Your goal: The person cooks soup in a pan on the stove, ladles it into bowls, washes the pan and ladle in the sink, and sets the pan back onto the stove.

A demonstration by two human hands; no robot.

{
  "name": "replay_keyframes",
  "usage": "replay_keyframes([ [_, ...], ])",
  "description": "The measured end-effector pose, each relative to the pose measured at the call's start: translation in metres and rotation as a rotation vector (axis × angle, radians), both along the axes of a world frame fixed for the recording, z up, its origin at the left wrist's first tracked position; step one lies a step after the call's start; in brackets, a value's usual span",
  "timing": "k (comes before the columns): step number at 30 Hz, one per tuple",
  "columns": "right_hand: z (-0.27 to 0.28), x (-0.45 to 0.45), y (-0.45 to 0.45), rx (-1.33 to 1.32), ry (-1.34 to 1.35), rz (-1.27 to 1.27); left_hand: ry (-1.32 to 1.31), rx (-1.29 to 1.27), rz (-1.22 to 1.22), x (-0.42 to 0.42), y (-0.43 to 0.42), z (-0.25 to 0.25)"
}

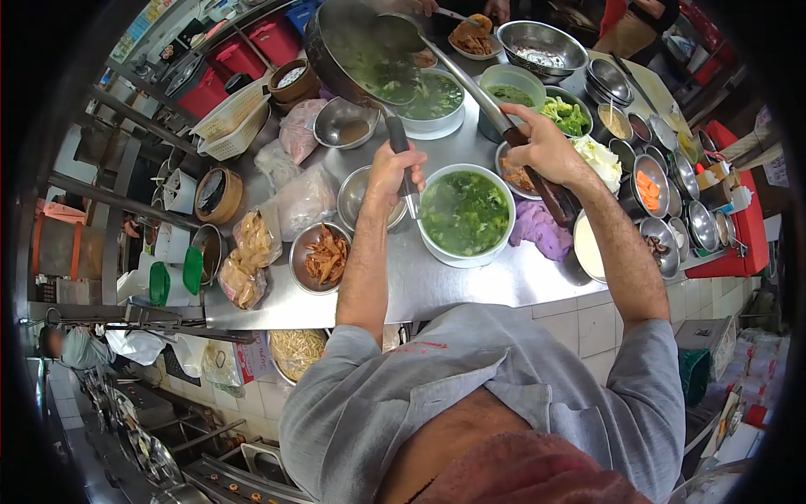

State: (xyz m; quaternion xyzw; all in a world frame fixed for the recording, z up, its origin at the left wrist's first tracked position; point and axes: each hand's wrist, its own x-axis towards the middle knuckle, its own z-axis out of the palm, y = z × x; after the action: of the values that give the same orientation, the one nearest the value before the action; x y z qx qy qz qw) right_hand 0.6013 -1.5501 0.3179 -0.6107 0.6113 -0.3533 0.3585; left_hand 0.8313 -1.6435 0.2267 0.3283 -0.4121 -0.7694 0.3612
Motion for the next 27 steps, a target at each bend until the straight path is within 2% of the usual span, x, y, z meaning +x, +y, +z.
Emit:
replay_keyframes([
  [4, 0.003, 0.001, -0.008, -0.004, 0.075, 0.005, 0.004, -0.021, 0.001, 0.0, 0.001, 0.0],
  [6, 0.003, 0.005, -0.012, -0.11, 0.204, 0.016, -0.005, -0.014, 0.0, -0.001, 0.0, 0.0],
  [8, 0.009, 0.012, -0.009, -0.038, 0.169, 0.037, 0.002, -0.082, -0.004, -0.002, -0.001, -0.007],
  [10, 0.022, 0.019, 0.003, 0.088, 0.288, 0.066, 0.057, -0.032, -0.009, -0.001, -0.001, -0.005],
  [16, 0.012, 0.001, 0.052, -0.086, 0.235, 0.163, 0.156, 0.03, -0.018, 0.004, -0.004, -0.002],
  [18, 0.037, -0.003, 0.066, 0.073, 0.175, 0.111, 0.246, 0.05, -0.064, 0.008, -0.005, -0.005],
  [19, 0.044, -0.009, 0.063, 0.134, 0.262, 0.102, 0.25, 0.059, -0.066, 0.01, -0.006, -0.007],
  [23, 0.045, -0.004, 0.034, 0.072, 0.437, 0.046, 0.273, 0.09, -0.038, 0.009, -0.001, -0.004],
  [26, 0.022, -0.006, 0.007, -0.087, 0.517, 0.013, 0.223, 0.063, -0.03, 0.008, 0.003, -0.006],
  [27, 0.02, -0.006, 0.003, -0.027, 0.491, 0.014, 0.203, 0.059, -0.025, 0.009, 0.004, -0.005],
])
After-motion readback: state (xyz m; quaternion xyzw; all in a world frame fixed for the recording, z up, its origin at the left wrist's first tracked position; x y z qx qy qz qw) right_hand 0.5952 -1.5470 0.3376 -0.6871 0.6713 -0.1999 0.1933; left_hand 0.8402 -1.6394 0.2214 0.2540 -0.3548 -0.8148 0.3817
